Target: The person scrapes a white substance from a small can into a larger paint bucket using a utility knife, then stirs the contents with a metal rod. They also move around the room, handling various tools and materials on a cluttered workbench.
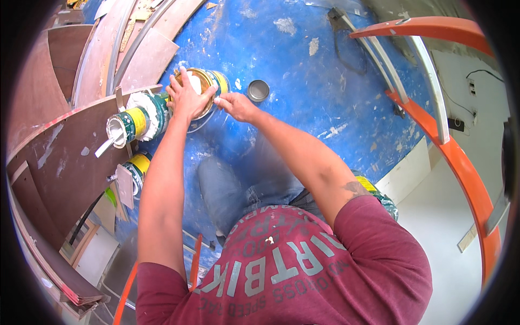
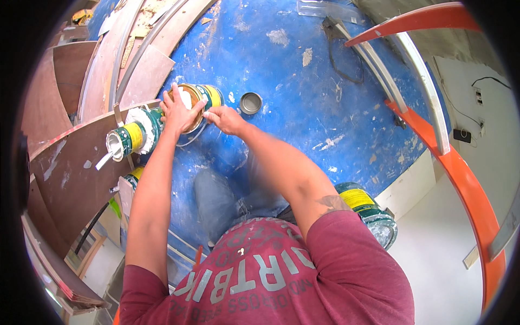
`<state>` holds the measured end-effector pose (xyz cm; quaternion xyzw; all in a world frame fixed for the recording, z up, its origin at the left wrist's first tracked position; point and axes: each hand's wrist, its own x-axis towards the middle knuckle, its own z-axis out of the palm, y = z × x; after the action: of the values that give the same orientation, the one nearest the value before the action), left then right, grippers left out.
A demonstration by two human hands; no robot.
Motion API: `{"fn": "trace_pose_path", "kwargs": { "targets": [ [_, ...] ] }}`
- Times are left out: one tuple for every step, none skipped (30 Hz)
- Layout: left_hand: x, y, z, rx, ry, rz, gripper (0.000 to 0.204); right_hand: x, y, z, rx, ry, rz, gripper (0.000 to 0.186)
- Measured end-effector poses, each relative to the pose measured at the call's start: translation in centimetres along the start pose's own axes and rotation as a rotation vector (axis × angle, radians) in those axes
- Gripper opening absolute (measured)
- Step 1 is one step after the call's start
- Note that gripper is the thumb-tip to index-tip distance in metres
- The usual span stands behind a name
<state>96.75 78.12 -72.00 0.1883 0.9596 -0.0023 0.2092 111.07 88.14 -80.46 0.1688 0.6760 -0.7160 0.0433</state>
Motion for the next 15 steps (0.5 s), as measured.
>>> {"fn": "trace_pose_path", "kwargs": {
  "targets": [
    [0.0,-0.1,0.1,-0.008,0.014,0.003,0.127,0.1,0.1,0.0,-0.007,-0.009,0.029,0.040],
    [-0.3,-0.4,0.3,-0.018,0.011,0.003,0.127,-0.2,0.3,0.3,-0.038,0.002,0.036,0.040],
    [-0.3,-0.5,0.1,-0.024,0.015,0.006,0.127,-0.1,0.3,0.4,-0.068,0.016,0.035,0.040],
    [-0.3,-0.5,-0.1,-0.030,0.020,0.010,0.126,0.0,0.2,0.6,-0.097,0.030,0.034,0.040],
    [-0.3,-0.3,-0.1,-0.041,0.033,0.005,0.124,0.0,0.3,0.5,-0.095,0.024,0.046,0.041],
    [-0.2,-0.5,-0.1,-0.049,0.028,0.006,0.124,-0.1,0.1,0.4,-0.091,0.015,0.058,0.041],
    [-0.1,-0.6,-0.3,-0.057,0.023,0.008,0.124,-0.2,-0.1,0.3,-0.087,0.006,0.070,0.042],
    [-0.1,-0.8,-0.4,-0.065,0.018,0.010,0.124,-0.1,-0.3,0.2,-0.109,-0.004,0.062,0.042],
    [-0.3,-0.7,-0.6,-0.045,0.021,0.009,0.121,-0.1,-0.5,0.1,-0.131,-0.010,0.056,0.042],
    [0.0,-1.1,-0.5,-0.048,0.040,0.037,0.122,0.0,-0.6,0.1,-0.153,-0.016,0.050,0.042],
    [0.6,-1.8,-0.3,-0.052,0.057,0.065,0.122,0.2,-0.8,0.1,-0.164,-0.017,0.050,0.042],
    [0.7,-2.0,-0.3,-0.057,0.070,0.089,0.123,0.4,-0.8,-0.1,-0.177,-0.022,0.056,0.042],
    [0.5,-2.1,-0.3,-0.014,0.101,0.123,0.117,0.5,-0.8,-0.1,-0.189,-0.028,0.061,0.041],
    [0.7,-2.6,-0.4,-0.100,0.087,0.179,0.113,0.3,-0.7,-0.3,-0.181,-0.024,0.063,0.042],
    [0.9,-3.2,-1.0,-0.187,0.076,0.236,0.110,-0.1,-0.5,-0.6,-0.173,-0.019,0.063,0.042]
  ]
}}
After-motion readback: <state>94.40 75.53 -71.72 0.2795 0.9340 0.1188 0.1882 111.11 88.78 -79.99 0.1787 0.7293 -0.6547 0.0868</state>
